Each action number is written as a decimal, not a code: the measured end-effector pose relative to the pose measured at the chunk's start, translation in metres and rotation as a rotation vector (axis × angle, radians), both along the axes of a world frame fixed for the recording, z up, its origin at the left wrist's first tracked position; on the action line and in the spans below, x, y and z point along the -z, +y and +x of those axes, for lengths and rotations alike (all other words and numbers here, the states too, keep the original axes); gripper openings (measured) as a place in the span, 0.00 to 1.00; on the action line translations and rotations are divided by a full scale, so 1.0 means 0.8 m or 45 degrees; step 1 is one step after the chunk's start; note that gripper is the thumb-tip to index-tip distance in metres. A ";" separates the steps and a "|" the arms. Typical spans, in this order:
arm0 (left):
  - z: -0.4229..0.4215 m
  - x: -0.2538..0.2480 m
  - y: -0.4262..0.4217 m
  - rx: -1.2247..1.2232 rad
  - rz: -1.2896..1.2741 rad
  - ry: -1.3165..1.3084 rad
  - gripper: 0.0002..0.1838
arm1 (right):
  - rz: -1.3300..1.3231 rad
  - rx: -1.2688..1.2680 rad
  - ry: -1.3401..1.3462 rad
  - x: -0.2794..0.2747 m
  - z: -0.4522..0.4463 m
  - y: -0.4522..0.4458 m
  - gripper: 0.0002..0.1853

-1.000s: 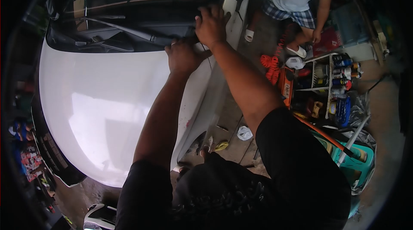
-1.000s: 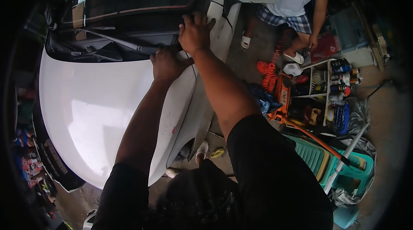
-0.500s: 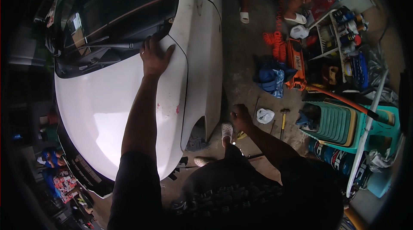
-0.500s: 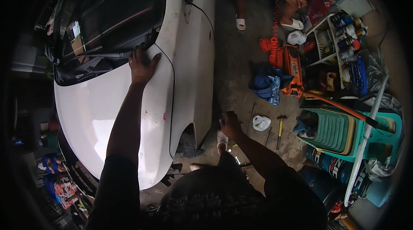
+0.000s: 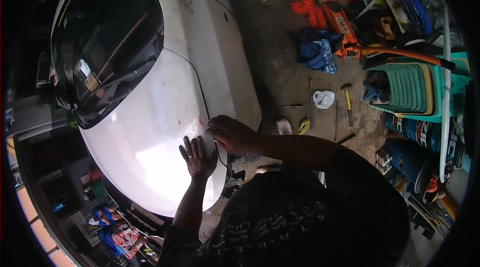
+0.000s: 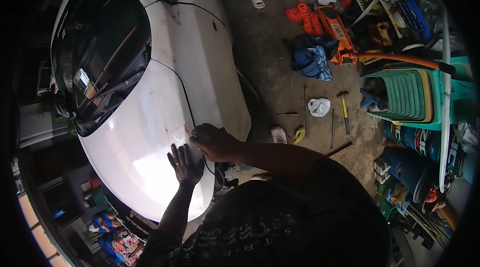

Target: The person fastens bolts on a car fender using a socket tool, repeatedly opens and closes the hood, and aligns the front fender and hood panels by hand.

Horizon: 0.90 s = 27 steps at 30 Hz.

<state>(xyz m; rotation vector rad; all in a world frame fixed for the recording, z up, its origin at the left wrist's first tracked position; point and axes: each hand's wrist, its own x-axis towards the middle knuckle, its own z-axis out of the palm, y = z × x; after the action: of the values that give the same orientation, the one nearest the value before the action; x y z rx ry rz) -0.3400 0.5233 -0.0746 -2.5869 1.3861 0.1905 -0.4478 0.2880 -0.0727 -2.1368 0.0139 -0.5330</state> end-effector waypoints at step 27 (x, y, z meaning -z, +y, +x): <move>0.007 0.012 0.024 0.123 -0.286 -0.058 0.48 | -0.475 -0.032 -0.333 -0.005 0.160 0.067 0.17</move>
<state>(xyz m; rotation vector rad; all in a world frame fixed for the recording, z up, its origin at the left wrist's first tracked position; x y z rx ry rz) -0.3341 0.5424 -0.0844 -2.6719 1.5942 -0.0408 -0.3202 0.3417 -0.0690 -2.4041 -0.2783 -0.8505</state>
